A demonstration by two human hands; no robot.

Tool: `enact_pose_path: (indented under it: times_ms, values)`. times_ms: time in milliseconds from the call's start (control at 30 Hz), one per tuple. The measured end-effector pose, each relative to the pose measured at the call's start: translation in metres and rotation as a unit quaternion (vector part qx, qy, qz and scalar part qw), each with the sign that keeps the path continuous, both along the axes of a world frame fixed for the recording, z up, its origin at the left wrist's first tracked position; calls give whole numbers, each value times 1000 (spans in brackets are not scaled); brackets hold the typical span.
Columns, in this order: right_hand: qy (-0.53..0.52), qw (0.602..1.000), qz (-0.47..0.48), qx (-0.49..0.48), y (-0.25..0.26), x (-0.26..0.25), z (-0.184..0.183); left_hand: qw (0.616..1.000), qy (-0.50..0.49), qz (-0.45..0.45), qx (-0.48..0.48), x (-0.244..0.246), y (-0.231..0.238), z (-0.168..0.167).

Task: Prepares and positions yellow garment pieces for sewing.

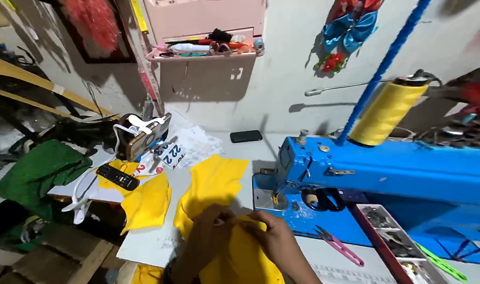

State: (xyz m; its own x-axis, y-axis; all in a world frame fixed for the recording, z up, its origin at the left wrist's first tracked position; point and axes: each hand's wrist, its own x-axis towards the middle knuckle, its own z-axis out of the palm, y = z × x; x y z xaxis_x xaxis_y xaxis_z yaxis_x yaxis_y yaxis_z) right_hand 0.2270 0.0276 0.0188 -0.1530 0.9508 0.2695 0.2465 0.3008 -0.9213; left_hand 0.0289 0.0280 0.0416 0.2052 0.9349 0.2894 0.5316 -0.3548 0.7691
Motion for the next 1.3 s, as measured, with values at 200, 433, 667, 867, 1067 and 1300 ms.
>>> enact_pose_path:
  times_ms: [200, 433, 667, 867, 1067, 1300]
  values:
    - [54, 998, -25, 4, -3, -3, -24, 956, 93, 230, -155, -67, 104, 11]
    - [34, 999, -3, -7, -12, 1, -4, 954, 53, 225, -192, -74, 171, -8]
    - [-1, 991, 28, 134, 1, 4, 28, 998, 9, 59, -14, -22, 101, 63]
    - [2, 983, 34, 179, 24, 2, 36, 992, -101, -56, -48, 5, 55, 50]
    - [-3, 984, 34, 176, 29, 11, 32, 984, -121, -69, -112, 18, 35, 52]
    - [-28, 986, 27, 159, 29, 18, 37, 989, -43, -101, -96, 22, 26, 61]
